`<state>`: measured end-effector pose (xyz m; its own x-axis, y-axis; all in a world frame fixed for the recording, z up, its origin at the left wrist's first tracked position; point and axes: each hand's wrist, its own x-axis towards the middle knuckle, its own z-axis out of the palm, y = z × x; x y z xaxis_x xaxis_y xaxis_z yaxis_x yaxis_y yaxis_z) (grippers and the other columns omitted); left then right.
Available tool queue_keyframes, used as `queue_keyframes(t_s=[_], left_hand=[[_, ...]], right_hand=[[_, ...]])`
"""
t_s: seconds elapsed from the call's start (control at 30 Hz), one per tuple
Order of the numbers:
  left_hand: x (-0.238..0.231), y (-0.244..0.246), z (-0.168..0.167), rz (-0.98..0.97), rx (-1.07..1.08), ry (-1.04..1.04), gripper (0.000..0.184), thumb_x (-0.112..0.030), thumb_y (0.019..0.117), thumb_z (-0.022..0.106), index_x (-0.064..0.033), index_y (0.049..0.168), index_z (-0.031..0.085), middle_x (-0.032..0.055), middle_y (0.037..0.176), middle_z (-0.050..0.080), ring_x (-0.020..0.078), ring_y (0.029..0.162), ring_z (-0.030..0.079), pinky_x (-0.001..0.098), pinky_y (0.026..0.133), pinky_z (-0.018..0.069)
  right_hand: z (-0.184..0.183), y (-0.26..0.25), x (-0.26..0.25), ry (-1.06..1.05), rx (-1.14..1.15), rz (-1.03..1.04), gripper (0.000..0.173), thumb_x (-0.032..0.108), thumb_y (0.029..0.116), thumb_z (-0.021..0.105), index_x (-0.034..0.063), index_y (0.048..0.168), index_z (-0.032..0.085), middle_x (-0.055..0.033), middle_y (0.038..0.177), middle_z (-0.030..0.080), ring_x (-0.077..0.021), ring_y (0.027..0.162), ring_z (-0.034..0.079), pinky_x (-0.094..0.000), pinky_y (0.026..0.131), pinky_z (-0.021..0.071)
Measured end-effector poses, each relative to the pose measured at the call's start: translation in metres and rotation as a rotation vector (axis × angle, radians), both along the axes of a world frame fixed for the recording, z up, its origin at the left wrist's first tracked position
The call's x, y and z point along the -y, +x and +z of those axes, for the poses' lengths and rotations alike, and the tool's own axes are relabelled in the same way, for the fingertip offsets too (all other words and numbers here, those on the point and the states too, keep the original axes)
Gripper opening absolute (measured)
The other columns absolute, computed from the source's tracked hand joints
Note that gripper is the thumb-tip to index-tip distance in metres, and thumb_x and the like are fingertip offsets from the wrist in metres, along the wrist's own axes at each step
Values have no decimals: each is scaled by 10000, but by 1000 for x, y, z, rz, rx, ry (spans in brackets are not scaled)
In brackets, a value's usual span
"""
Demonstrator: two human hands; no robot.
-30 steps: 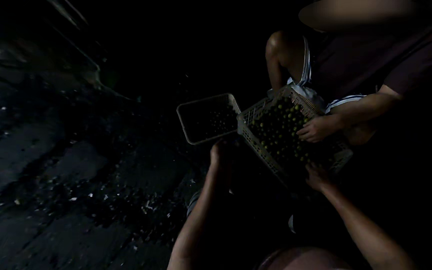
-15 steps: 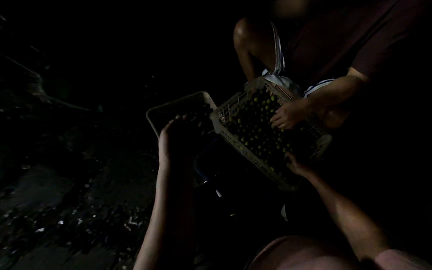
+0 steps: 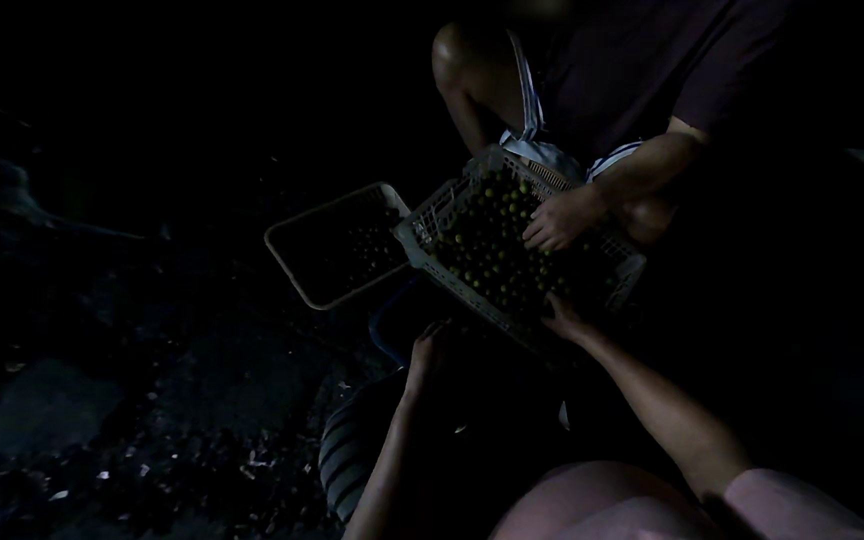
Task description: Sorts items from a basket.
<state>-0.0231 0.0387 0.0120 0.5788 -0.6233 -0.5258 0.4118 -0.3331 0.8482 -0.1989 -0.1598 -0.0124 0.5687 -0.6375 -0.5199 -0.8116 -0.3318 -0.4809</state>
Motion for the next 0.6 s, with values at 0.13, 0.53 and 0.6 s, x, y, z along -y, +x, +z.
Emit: queue_keyframes(t_s=[0.13, 0.53, 0.6], left_hand=[[9, 0, 2, 12, -108, 88, 296, -174, 1105, 438, 47, 1233, 586, 104, 1014, 641, 93, 819, 579, 251, 746, 493], [4, 0, -6, -19, -141, -2, 281, -215, 1107, 443, 1, 1088, 622, 38, 792, 592, 84, 633, 544, 236, 579, 480], [5, -1, -5, 48, -100, 1, 221, -167, 1084, 490, 4, 1072, 630, 34, 818, 623, 71, 670, 573, 229, 607, 495]], right_hand=[[42, 14, -31, -71, 145, 41, 285, 111, 1055, 523, -15, 1305, 574, -225, 1282, 630, -351, 1163, 645, -502, 993, 530], [31, 55, -26, -169, 197, 197, 303, 72, 1029, 560, 76, 1323, 631, -192, 1377, 590, -362, 1243, 601, -524, 1037, 505], [8, 51, -11, -169, 90, 172, 343, 56, 1011, 572, 108, 1342, 641, -179, 1442, 545, -364, 1291, 566, -531, 1062, 487]])
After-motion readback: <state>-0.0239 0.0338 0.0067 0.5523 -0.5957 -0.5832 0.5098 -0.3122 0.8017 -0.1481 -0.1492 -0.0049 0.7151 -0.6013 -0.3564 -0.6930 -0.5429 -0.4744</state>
